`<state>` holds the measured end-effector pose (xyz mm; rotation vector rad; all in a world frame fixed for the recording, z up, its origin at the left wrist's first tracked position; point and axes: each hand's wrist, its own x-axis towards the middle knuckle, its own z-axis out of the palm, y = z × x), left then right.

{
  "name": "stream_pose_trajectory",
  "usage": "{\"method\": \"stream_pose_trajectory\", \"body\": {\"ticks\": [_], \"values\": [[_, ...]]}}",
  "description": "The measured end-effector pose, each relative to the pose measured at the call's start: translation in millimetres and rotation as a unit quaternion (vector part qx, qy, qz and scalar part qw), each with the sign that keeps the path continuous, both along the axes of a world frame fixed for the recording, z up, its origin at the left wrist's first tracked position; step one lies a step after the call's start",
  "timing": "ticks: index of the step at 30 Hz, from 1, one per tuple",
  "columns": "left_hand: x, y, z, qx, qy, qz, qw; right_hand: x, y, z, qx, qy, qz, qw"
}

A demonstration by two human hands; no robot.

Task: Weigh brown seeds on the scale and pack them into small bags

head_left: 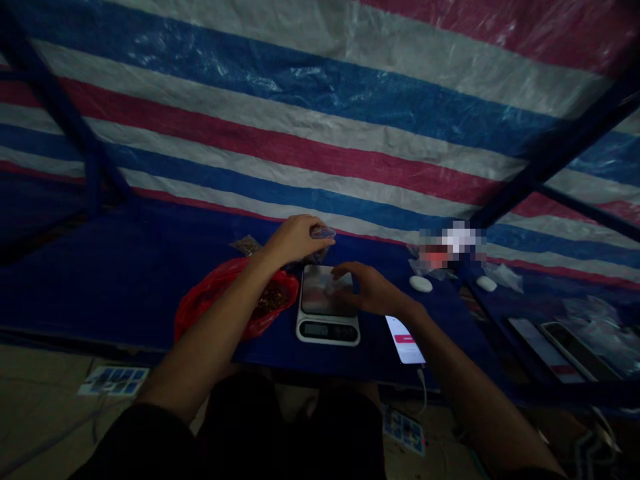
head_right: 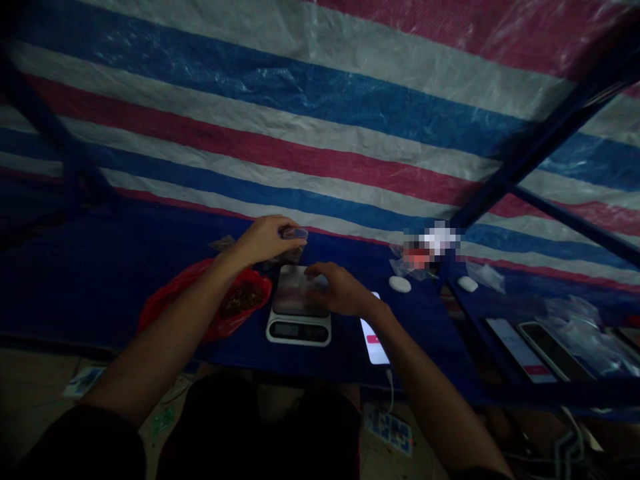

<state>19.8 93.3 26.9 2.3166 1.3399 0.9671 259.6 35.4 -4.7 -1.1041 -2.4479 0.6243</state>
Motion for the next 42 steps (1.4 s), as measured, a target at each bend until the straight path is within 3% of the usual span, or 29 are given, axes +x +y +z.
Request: {"method": "stream_pose_trajectory", "body": {"ticks": [3,8,10,14,19,22,26,33,37,42], "values": [[3,15,-8.7,-0.053,0.089,-0.019,0.994,-6,-3,-6.6,0.021,-0.013,-0.006,1.0],[-10,22,-23.3,-0.072,0.174,-0.01,0.982,-36,-19,16.2,0.101,0.063,0.036,0.992],[-16,23,-25.7,-0.062,0.179,0.003,0.982,-60,-27,22.3,0.093,0.064,0.068,0.991],[-22,21,-24.5,-0.047,0.184,0.019,0.982,-118,-30,17.5,0.069,-0.042,0.181,0.98],[-30,10,-17.8,-0.037,0.177,-0.015,0.983,-152,-19,7.4,0.043,-0.174,0.147,0.973],[-43,0,-12.0,-0.013,0.163,-0.023,0.986,-153,-18,12.5,-0.004,-0.247,0.121,0.961],[-66,-25,-1.0,0.012,0.148,-0.01,0.989,-154,-18,22.1,-0.026,-0.252,0.119,0.96],[-94,-94,13.0,-0.038,0.174,0.017,0.984,-155,-13,14.5,-0.032,-0.244,0.134,0.96],[-93,-124,-1.3,-0.126,0.194,-0.03,0.972,-153,-5,9.8,-0.035,-0.228,0.152,0.961],[-89,-128,-32.5,-0.14,0.208,-0.018,0.968,-152,1,11.0,-0.037,-0.2,0.169,0.964]]}}
